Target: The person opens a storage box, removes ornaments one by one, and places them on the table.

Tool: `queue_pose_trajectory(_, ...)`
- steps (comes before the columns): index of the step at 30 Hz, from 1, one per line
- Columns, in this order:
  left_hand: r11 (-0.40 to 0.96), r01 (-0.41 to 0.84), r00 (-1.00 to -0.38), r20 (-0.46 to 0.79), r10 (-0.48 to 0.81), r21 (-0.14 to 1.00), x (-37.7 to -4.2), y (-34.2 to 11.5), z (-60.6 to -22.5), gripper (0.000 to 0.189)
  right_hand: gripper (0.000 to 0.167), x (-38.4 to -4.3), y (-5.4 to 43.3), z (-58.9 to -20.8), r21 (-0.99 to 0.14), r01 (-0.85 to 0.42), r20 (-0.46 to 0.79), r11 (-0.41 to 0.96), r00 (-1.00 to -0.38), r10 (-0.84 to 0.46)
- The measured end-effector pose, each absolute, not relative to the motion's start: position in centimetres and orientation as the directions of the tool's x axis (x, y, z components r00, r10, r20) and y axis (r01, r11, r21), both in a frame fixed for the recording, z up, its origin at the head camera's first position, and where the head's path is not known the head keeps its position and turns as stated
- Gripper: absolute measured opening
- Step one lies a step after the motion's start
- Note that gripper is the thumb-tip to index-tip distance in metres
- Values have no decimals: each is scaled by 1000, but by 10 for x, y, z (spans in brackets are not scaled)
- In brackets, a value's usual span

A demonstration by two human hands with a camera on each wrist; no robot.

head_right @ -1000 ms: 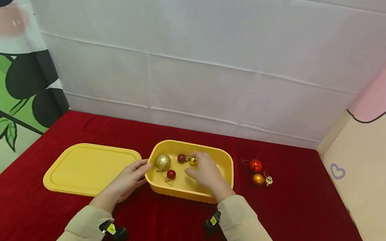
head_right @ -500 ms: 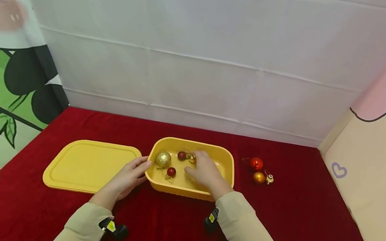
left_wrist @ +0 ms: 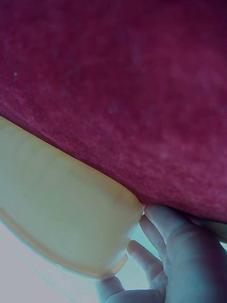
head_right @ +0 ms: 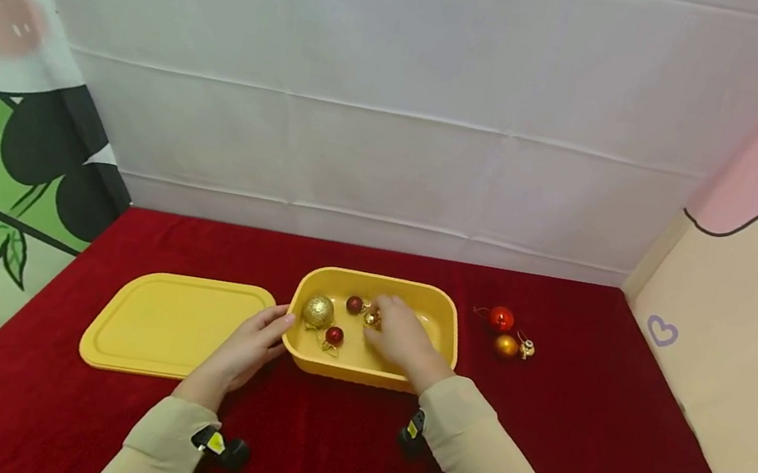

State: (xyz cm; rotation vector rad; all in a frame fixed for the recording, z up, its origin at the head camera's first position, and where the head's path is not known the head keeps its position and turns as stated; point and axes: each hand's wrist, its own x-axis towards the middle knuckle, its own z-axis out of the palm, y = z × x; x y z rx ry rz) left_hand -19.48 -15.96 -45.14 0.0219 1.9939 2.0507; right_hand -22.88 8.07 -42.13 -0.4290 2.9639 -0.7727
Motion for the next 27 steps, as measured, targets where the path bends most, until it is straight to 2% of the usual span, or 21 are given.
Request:
queue_pose_trajectory(8, 2, -167, -962, -163, 219, 986, -195, -162, -449, 51, 17, -227, 78, -414, -475, -269, 45, 838, -958, -282)
queue_pose_trajectory(13, 6, -168, -963, -165, 215, 986, -196, -161, -450, 52, 17, -226, 83, -413, -534, -241, 72, 811, -968, -240)
queue_pose_trajectory(20, -1, -176, -962, -172, 213, 984, -195, -158, -452, 50, 30, -218, 93, -409, -641, -227, 90, 733, -971, -222)
queue_pose_trajectory(24, 5, -173, -962, -170, 216, 985, -195, -159, -453, 51, 38, -215, 99, -407, -636, -274, 137, 721, -960, -244)
queue_pose_trajectory(27, 9, -169, -962, -167, 215, 986, -195, -160, -454, 51, 38, -212, 105, -404, -613, -301, 167, 731, -953, -253)
